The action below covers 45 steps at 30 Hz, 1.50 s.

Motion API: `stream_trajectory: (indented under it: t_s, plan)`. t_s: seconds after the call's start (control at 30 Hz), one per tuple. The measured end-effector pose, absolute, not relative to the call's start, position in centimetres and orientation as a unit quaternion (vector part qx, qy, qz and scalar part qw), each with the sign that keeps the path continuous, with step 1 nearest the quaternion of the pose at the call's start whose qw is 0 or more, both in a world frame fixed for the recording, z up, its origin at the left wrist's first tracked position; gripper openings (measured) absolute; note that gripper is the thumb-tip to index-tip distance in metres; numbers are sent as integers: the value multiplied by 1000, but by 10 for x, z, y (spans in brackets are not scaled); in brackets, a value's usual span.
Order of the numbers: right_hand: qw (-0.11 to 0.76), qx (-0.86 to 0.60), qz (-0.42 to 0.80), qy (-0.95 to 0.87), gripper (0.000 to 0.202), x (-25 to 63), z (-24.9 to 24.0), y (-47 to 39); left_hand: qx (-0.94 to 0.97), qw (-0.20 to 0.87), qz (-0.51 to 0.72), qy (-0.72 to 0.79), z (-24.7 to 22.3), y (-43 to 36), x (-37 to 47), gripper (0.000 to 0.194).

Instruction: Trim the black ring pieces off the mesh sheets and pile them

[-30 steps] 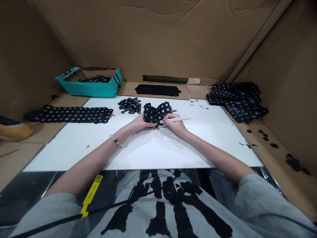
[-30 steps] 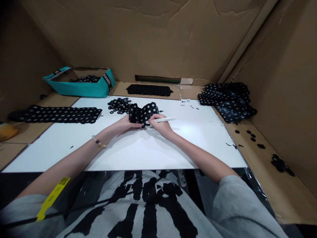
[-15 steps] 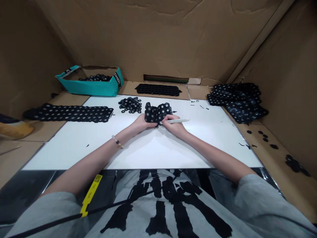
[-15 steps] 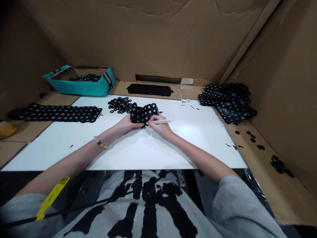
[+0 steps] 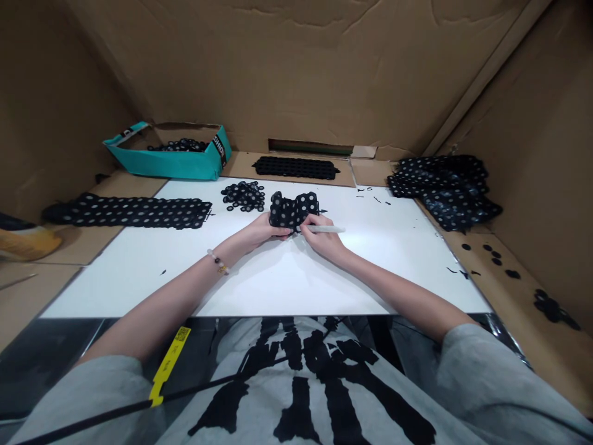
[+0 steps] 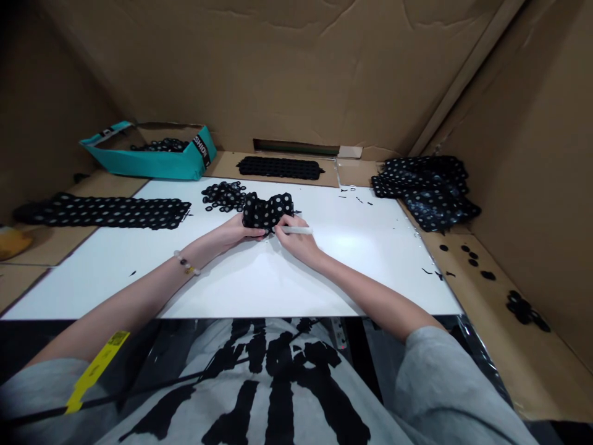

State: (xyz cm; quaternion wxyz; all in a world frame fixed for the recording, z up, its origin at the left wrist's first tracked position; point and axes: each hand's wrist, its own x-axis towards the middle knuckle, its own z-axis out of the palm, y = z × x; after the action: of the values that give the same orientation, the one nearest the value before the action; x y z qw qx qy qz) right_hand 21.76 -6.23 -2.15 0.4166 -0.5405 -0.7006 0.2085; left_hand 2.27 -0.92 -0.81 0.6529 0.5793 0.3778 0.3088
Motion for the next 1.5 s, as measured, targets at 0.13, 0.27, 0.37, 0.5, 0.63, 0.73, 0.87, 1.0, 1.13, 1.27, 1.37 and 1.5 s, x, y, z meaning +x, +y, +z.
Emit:
stream_trajectory:
  t_s: [0.13,0.27,0.37,0.5,0.63,0.73,0.87,1.0,1.13,1.27,1.37,1.5]
  plan:
    - [417,-543,198,-701,19,217,-21,-63,585,662,292,366,-8,-7,20,36]
    - [418,-544,196,-701,18,217,-20,-62,593,666,279,356,-6,-6,18,34]
    - [419,-544,195,-700,19,216,-19,-62,594,667,266,362,-3,-6,18,33]
    - [423,-544,197,-697,20,214,-18,-64,596,670,253,364,1,-5,17,31]
    - [437,-530,232,-688,19,218,-20,-60,604,662,246,371,3,-4,16,30]
    - [468,-503,342,-641,18,227,-23,-51,600,659,242,383,4,-4,15,32]
    - [520,-487,441,-546,20,236,-24,-44,604,655,242,385,7,-7,15,32]
    - [535,-484,421,-551,21,234,-21,-48,613,645,239,389,15,-14,17,33]
    - [532,-490,382,-576,22,228,-16,-56,594,660,235,396,22,-21,18,41]
    - [523,-478,370,-601,20,227,-14,-59,592,637,267,415,13,-21,24,41]
    - [517,-471,369,-612,20,227,-14,-61,589,602,310,442,2,-21,29,37]
    - [519,-481,361,-608,20,226,-13,-63,589,571,322,474,-4,-20,34,22]
